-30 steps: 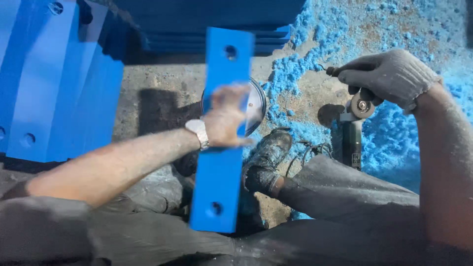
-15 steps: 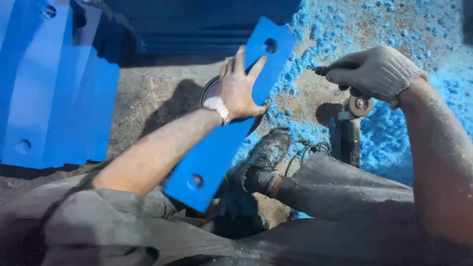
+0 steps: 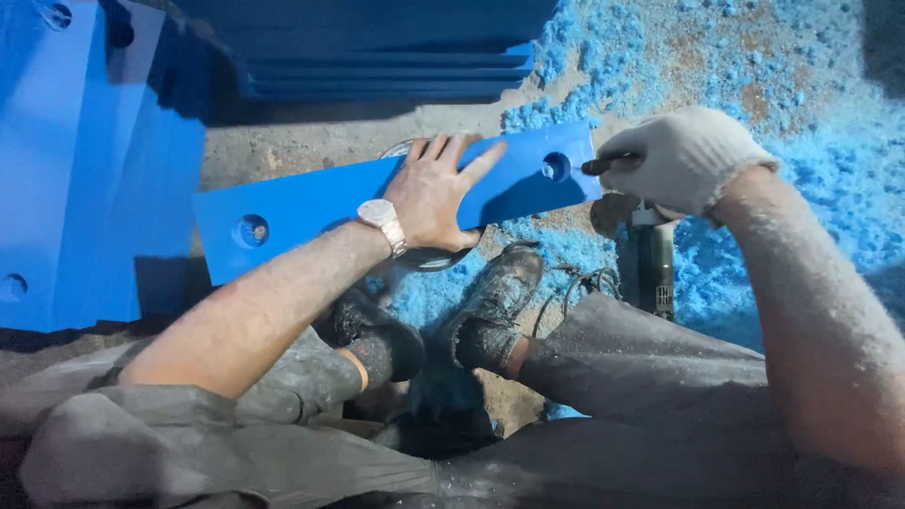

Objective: Applying white paint to mark specific holes on blue industrial components.

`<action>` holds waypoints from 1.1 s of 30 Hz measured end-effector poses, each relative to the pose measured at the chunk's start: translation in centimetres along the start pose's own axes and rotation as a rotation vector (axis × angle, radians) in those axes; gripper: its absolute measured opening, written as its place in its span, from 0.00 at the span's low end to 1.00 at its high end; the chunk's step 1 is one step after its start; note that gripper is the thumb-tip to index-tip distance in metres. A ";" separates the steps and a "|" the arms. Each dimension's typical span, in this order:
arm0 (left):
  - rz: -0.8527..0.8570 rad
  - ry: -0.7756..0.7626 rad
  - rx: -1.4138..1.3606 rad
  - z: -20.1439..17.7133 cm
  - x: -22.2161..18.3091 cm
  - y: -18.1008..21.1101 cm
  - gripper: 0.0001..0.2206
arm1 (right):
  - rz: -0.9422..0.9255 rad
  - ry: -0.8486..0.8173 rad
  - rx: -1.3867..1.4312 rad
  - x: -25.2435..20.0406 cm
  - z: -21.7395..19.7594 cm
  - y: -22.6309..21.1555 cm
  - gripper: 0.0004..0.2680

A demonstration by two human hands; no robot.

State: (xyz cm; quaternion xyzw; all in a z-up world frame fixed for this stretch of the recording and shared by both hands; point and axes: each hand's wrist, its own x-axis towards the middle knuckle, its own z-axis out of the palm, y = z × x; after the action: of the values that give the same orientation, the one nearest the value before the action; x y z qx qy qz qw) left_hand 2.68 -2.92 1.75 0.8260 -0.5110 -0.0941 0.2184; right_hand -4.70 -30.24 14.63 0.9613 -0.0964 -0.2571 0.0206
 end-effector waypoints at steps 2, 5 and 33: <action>-0.055 0.012 -0.024 -0.2 0.1 0.2 0.55 | -0.071 -0.017 -0.135 -0.2 -0.9 -1.4 0.13; -0.085 -0.005 -0.037 -0.3 0.5 0.3 0.55 | -0.129 0.032 -0.243 0.0 -0.6 -1.5 0.12; -0.062 -0.124 0.045 -0.2 0.3 1.3 0.57 | -0.053 -0.115 -0.366 -0.4 -1.2 -4.2 0.10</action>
State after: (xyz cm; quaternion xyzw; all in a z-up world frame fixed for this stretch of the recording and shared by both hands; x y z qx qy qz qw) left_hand 1.90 -3.61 2.53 0.8387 -0.4998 -0.1404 0.1646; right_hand -3.76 -26.04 15.46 0.9275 -0.0236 -0.3252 0.1829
